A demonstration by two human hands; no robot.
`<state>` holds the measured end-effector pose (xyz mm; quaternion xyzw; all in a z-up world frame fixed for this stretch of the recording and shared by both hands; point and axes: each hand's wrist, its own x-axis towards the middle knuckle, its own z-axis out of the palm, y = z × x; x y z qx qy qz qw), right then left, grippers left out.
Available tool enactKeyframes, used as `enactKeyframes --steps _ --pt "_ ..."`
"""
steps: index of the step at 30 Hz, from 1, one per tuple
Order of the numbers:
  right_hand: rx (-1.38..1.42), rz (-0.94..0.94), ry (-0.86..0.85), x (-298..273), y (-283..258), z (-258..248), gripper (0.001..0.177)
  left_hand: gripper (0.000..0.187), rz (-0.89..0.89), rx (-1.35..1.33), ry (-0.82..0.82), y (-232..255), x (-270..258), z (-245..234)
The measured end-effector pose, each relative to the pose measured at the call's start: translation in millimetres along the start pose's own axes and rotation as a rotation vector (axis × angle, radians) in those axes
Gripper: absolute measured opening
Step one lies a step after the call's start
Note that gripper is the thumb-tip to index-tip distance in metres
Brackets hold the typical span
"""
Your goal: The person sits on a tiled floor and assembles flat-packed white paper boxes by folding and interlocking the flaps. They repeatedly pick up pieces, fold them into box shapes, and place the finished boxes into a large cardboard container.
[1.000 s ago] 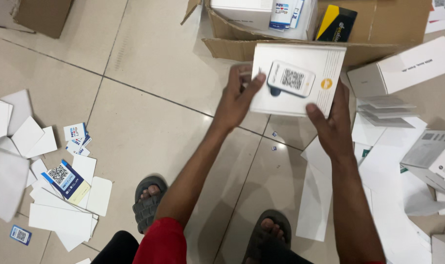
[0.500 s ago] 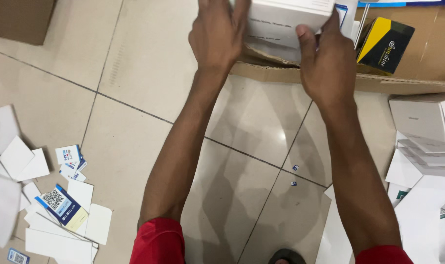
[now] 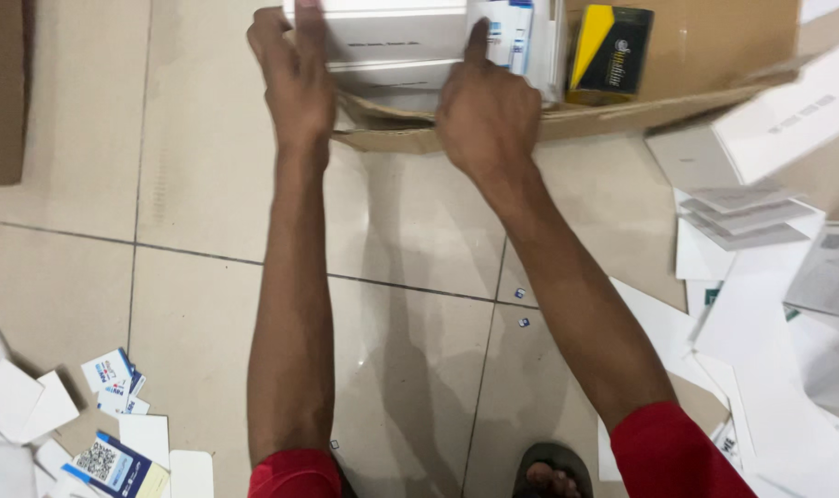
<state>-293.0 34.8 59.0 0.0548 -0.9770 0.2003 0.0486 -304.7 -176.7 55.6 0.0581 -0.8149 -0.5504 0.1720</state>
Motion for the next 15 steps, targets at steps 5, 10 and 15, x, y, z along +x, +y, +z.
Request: enactKeyframes --steps 5,10,15 --pt "0.275 -0.334 0.342 -79.8 6.1 -6.1 0.055 0.046 -0.203 -0.219 0.122 -4.7 -85.3 -16.6" --pt "0.231 -0.171 0.153 -246.5 43.8 -18.5 0.062 0.060 -0.135 0.112 -0.053 -9.4 -255.3 4.9" --pt "0.233 0.059 -0.009 -377.9 112.8 -34.1 0.058 0.063 -0.180 0.176 -0.137 -1.8 -321.8 32.5"
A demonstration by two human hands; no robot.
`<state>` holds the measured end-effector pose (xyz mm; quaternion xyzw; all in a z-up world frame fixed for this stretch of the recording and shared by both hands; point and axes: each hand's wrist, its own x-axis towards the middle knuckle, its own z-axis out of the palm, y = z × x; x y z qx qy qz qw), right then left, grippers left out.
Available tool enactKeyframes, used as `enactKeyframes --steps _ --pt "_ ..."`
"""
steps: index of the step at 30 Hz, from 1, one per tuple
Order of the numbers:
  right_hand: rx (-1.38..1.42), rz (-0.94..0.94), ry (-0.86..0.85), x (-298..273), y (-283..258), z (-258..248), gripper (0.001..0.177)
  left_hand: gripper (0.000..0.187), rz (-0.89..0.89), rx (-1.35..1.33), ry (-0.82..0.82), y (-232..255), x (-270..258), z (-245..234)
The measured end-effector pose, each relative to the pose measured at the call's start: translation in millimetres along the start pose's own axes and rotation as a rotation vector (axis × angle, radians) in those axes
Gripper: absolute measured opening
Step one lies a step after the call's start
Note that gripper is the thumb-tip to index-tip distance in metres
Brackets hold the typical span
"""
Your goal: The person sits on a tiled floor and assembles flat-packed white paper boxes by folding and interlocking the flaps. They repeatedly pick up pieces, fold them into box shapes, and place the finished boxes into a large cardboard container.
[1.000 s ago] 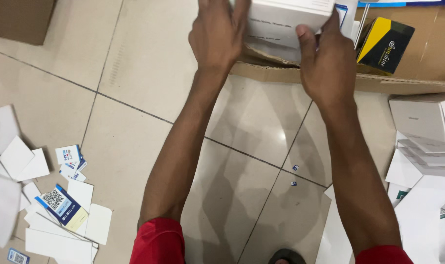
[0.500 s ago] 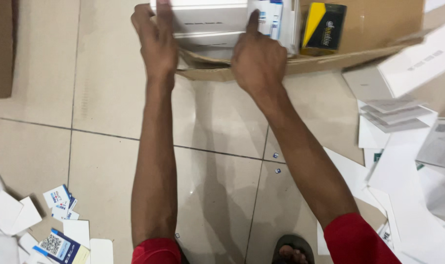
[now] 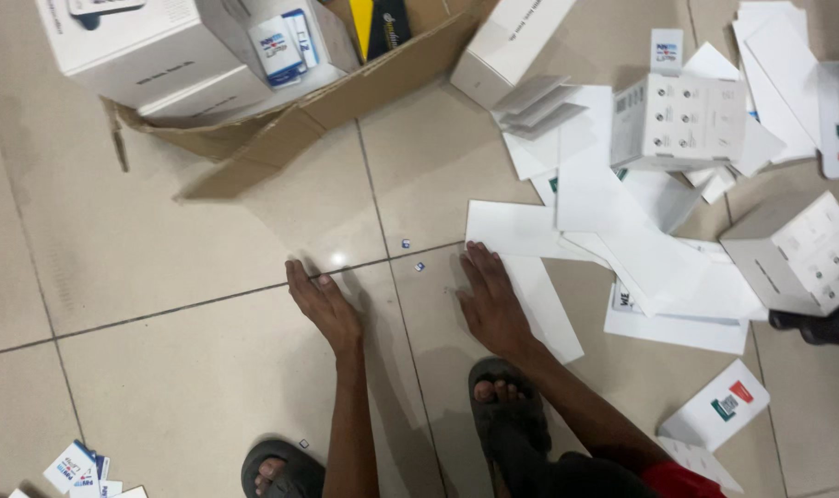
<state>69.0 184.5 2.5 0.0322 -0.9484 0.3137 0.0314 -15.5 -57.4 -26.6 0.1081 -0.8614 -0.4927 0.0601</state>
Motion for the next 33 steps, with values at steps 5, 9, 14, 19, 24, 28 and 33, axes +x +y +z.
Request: enactKeyframes --steps 5,9,14,19,24,28,33 --pt "-0.028 0.325 0.154 -90.5 33.0 -46.8 0.057 0.059 0.123 0.202 -0.159 10.1 -32.2 21.3" --pt "-0.160 0.550 0.289 -133.3 80.3 -97.5 0.070 0.055 0.239 0.281 -0.314 18.2 -57.9 42.9" --pt "-0.399 0.645 0.402 -166.9 171.4 -179.3 0.101 0.060 0.413 0.290 -0.481 38.0 -77.8 83.2" --pt "-0.419 1.010 0.168 -146.4 266.8 -265.1 0.153 0.058 0.490 0.211 -0.683 61.3 -85.1 111.1" --pt "-0.386 1.203 -0.159 -122.6 300.7 -288.2 0.168 0.067 0.525 0.309 -0.733 68.9 -84.9 112.1" --pt "-0.393 1.213 -0.154 -106.0 282.2 -275.0 0.159 0.074 0.563 0.387 -0.752 64.1 -85.5 107.1" --pt "-0.450 1.067 0.012 -95.6 238.9 -222.4 0.150 0.075 0.564 0.443 -0.728 58.3 -90.4 107.1"
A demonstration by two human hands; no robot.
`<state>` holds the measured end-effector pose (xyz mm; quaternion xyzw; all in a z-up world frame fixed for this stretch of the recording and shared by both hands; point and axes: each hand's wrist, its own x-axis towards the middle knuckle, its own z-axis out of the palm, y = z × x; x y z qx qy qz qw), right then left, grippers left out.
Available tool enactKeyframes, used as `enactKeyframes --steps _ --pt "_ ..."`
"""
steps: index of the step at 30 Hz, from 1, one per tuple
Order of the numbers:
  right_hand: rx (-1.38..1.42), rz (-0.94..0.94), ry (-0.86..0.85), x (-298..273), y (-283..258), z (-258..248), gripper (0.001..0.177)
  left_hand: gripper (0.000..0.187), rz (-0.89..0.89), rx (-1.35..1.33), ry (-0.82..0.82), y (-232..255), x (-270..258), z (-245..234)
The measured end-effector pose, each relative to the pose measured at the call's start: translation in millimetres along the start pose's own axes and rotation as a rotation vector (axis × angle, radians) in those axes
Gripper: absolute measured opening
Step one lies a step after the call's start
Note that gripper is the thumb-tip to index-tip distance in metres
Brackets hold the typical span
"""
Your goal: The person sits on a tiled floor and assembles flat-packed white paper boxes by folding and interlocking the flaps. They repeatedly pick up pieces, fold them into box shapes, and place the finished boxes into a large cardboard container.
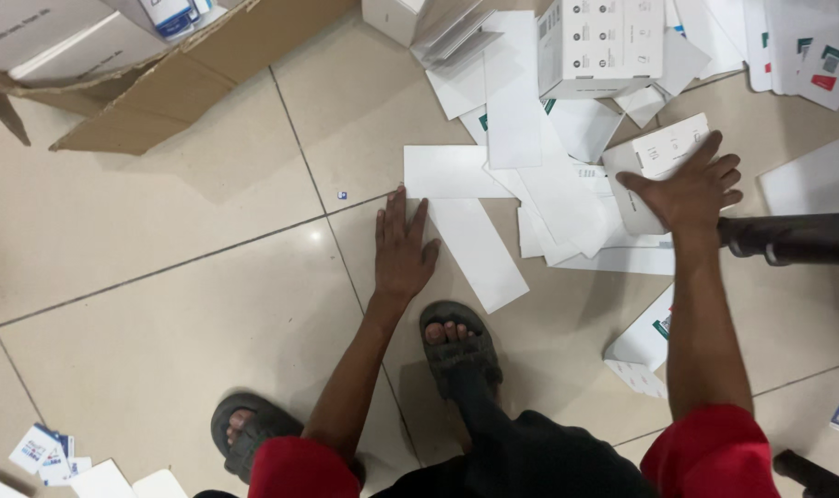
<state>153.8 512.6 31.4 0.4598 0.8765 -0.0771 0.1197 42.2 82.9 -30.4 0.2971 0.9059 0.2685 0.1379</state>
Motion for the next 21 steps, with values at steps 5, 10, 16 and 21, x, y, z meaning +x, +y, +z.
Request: enactKeyframes --steps 5,10,16,21 --pt "-0.099 -0.055 0.189 -46.6 -54.5 26.7 0.142 0.098 -0.042 -0.036 0.010 11.4 2.9 -2.7" --pt "-0.062 -0.168 0.248 -89.0 -115.8 49.0 0.144 0.116 -0.115 -0.015 -0.064 22.6 -0.1 5.7" --pt "-0.016 -0.249 0.249 -122.6 -174.0 49.8 0.141 0.097 -0.203 -0.050 0.125 9.1 5.2 15.6" --pt "0.072 -0.431 0.059 -137.2 -189.5 26.6 0.142 0.089 -0.291 -0.094 0.159 -10.1 5.0 2.0"
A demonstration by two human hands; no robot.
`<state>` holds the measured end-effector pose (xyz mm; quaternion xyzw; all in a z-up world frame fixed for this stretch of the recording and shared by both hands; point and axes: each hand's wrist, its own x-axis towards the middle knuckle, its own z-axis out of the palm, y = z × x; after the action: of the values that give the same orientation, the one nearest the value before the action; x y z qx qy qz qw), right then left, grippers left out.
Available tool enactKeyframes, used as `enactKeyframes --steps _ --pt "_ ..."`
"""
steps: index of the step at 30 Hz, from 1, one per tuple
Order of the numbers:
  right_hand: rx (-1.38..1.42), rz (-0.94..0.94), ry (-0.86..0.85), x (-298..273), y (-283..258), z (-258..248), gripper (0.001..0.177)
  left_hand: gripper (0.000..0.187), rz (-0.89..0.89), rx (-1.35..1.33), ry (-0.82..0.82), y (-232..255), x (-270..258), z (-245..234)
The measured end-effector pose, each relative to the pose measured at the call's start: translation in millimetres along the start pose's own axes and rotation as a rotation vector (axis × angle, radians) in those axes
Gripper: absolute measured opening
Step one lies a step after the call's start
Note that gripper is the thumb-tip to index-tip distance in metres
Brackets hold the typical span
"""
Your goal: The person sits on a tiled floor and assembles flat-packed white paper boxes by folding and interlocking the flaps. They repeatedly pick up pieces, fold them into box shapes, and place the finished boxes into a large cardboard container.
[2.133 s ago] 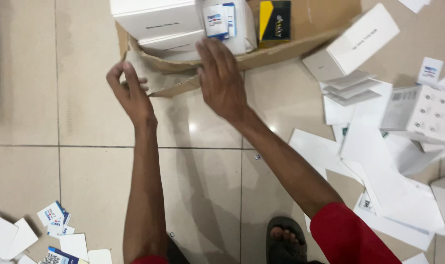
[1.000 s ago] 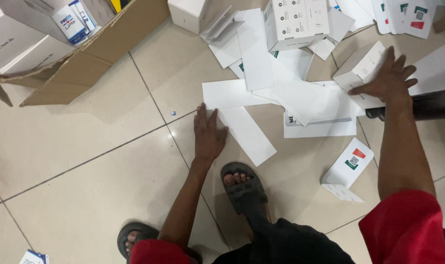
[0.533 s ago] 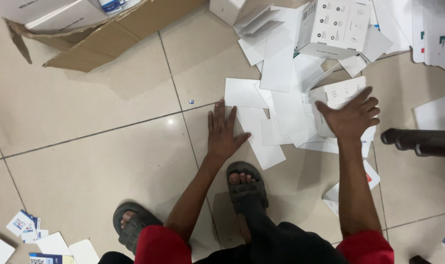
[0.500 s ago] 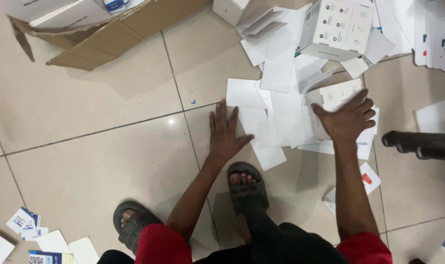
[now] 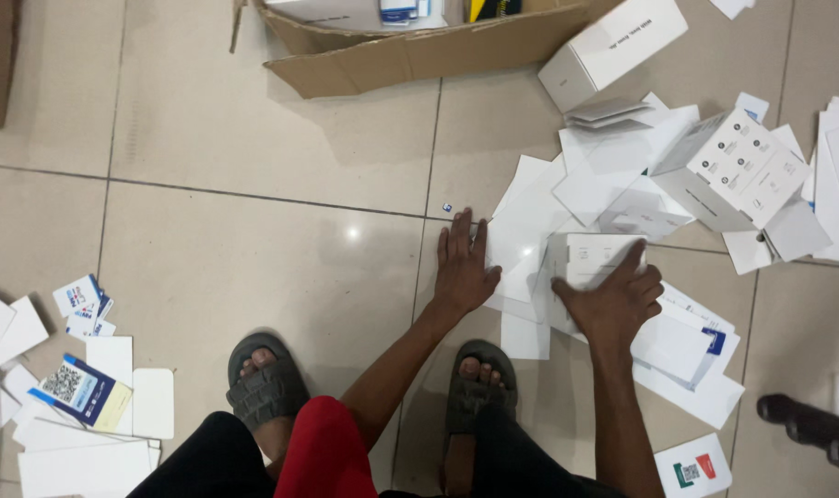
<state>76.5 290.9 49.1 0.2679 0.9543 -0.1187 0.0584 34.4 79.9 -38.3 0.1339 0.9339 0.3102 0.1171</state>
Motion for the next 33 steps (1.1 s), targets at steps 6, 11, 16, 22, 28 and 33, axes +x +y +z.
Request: enactKeyframes --steps 6,11,16,22,28,33 --pt "0.227 -0.248 -0.177 -18.3 -62.7 -11.1 0.126 0.052 0.010 -0.306 0.245 -26.8 -5.1 -23.7" --pt "0.434 -0.434 -0.023 -18.7 -96.8 -5.1 0.121 0.036 -0.236 -0.844 0.256 -30.0 -15.1 -53.3" --pt "0.190 -0.493 -0.005 -21.4 -119.2 21.0 0.113 0.046 -0.184 -0.592 0.255 -38.4 -27.5 -61.2" --pt "0.013 -0.474 -0.112 -32.4 -118.1 21.6 0.119 0.040 -0.170 -0.561 0.217 -48.1 -37.6 -47.2" --pt "0.003 -0.374 -0.132 -34.2 -121.4 26.7 0.117 0.035 -0.300 -0.586 0.164 -37.2 -25.7 -57.7" --pt "0.250 -0.343 -0.177 -12.6 -114.5 7.9 0.112 0.033 -0.269 -0.738 0.157 -40.7 -18.1 -74.2"
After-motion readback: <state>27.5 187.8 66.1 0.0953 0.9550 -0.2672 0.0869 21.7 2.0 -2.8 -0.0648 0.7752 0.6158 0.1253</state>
